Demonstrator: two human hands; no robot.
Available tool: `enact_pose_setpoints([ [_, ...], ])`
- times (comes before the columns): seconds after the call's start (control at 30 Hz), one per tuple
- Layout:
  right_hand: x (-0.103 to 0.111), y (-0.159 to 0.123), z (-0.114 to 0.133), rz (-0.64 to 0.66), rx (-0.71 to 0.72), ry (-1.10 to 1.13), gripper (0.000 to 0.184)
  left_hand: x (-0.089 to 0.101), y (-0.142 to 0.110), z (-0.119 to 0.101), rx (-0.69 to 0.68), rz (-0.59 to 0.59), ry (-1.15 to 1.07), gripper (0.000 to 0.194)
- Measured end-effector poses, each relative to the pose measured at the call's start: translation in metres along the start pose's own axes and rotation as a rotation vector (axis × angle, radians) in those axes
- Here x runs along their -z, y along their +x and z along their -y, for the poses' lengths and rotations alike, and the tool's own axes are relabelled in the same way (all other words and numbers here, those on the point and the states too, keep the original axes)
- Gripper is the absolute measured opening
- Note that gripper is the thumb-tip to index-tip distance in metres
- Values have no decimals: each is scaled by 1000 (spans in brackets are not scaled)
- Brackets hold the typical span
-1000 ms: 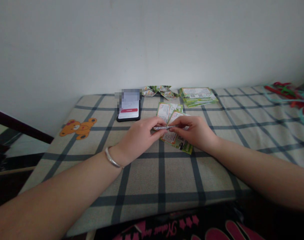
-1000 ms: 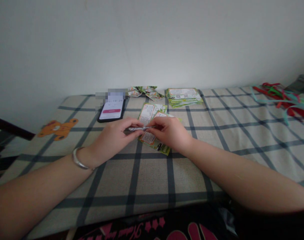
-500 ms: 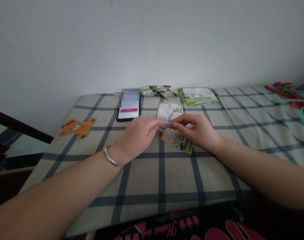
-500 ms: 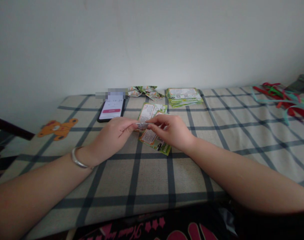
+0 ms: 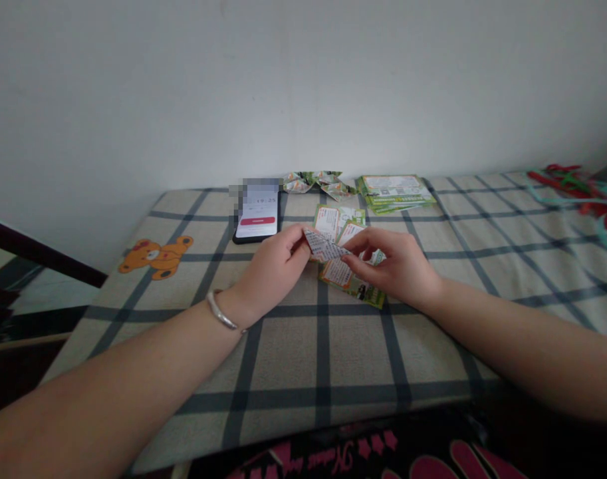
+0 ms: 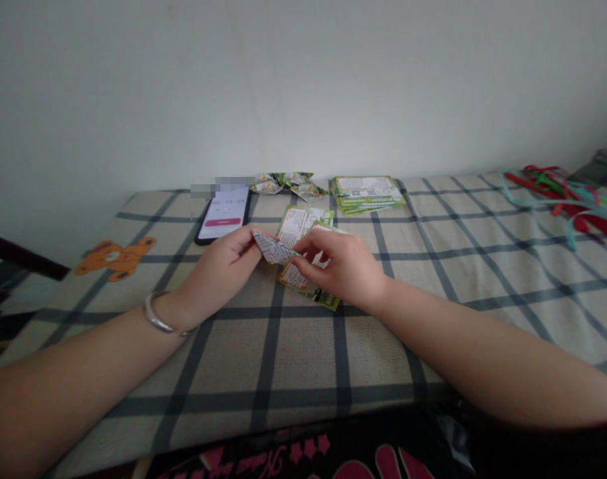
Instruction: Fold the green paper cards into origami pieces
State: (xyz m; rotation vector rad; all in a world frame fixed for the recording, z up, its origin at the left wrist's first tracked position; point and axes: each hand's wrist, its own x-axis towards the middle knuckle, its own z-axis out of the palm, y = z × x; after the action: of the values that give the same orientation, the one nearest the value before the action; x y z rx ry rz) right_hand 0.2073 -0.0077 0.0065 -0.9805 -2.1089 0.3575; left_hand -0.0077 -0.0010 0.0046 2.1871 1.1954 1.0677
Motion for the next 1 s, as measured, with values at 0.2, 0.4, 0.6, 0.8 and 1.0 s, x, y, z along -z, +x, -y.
enact_pose_setpoints([
  [0.2, 0, 3, 2, -25, -164, -27, 12, -2, -4, -4, -62, 45, -50, 28],
  [0.4, -3, 1, -1, 15, -66, 20, 6, -3, -1, -1, 6, 44, -56, 16],
  [0.6, -2, 0, -5, 15, 138, 144, 12, -1, 4, -1, -28, 95, -129, 18],
  [0.8, 0, 1, -5, 12, 244, 25, 16, -5, 3, 2, 75, 81, -306, 20],
  [1.0, 3, 2, -4, 35, 387, -135, 19, -8, -1, -1, 59, 65, -297, 28],
])
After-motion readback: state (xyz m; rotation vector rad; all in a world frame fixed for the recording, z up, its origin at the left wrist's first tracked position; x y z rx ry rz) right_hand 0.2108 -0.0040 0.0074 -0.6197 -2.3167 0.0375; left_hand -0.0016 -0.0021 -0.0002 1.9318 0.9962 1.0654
